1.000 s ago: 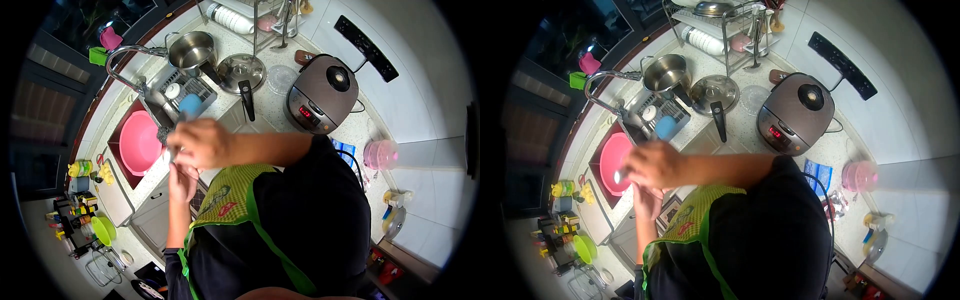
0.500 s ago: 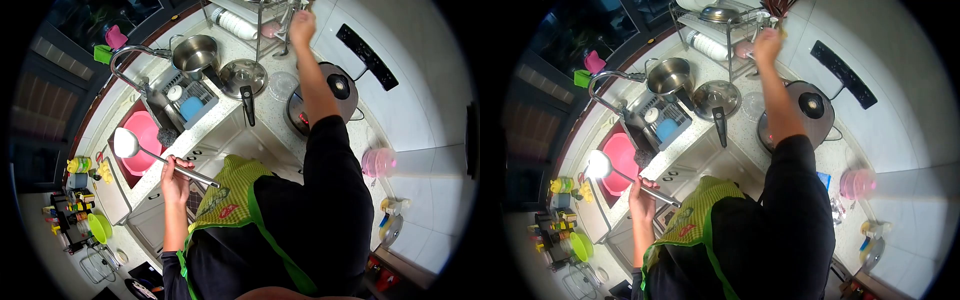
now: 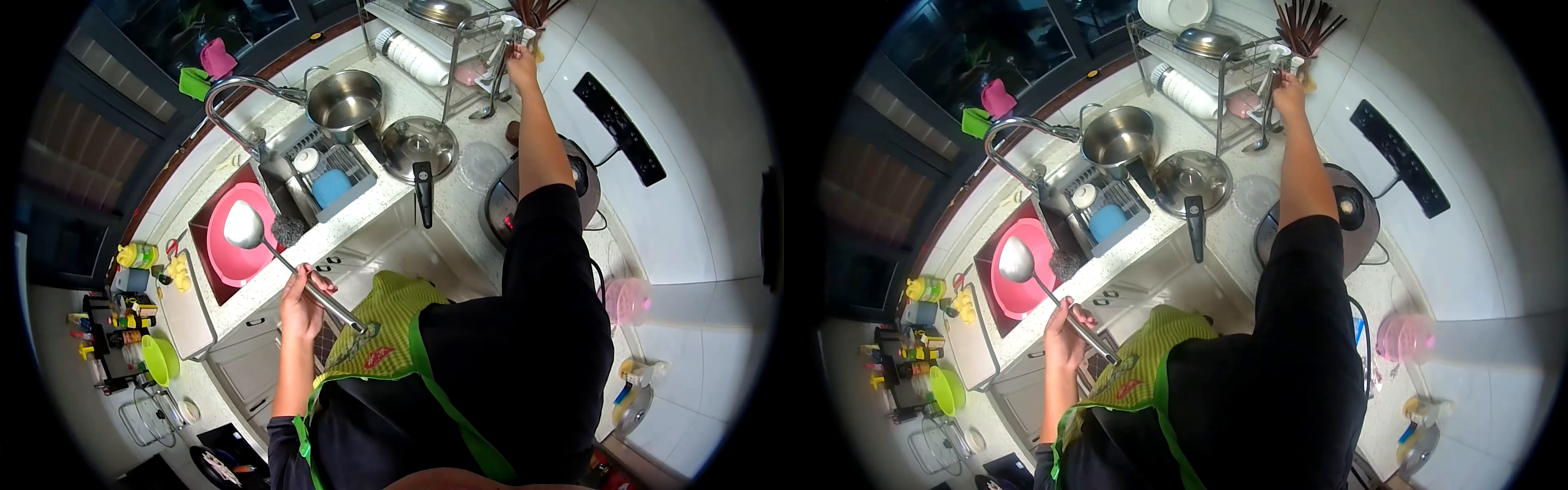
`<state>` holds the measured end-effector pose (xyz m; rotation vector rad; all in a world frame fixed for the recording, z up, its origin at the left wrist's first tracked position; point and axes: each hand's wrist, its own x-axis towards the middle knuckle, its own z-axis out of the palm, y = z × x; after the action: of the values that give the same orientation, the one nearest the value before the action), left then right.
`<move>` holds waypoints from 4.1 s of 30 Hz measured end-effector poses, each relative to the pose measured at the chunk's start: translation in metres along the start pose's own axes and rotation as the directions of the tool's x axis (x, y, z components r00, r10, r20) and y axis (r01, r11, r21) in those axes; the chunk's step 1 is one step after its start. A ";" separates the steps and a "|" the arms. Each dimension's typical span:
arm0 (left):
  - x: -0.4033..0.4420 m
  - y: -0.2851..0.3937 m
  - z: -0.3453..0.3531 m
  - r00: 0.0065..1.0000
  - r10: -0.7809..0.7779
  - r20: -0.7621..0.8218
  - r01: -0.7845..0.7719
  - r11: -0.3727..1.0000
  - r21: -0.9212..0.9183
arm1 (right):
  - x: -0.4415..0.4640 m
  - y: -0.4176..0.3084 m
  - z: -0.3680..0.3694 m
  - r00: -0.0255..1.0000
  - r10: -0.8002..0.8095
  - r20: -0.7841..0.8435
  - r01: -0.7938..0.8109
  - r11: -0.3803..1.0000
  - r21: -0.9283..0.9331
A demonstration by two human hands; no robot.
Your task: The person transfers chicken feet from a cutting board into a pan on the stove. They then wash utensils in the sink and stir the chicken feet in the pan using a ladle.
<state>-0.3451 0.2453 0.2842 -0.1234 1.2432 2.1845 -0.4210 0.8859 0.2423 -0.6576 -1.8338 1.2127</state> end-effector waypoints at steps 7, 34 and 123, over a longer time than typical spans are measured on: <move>0.010 0.005 0.013 0.999 0.028 0.027 -0.030 0.996 0.090 | -0.023 -0.034 0.002 0.979 -0.145 -0.140 0.065 0.885 -0.460; 0.029 0.016 0.064 0.983 0.151 0.102 -0.154 0.988 0.029 | -0.353 -0.190 0.156 0.403 -0.454 0.795 0.256 0.890 0.378; -0.034 0.041 -0.075 0.761 0.479 -0.438 -0.420 0.878 0.230 | -0.423 -0.267 0.229 -0.116 -0.283 0.952 0.353 0.884 0.306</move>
<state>-0.3563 0.1539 0.2857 -0.3776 1.8400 2.5795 -0.3893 0.3389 0.2949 1.1400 -2.9219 1.3374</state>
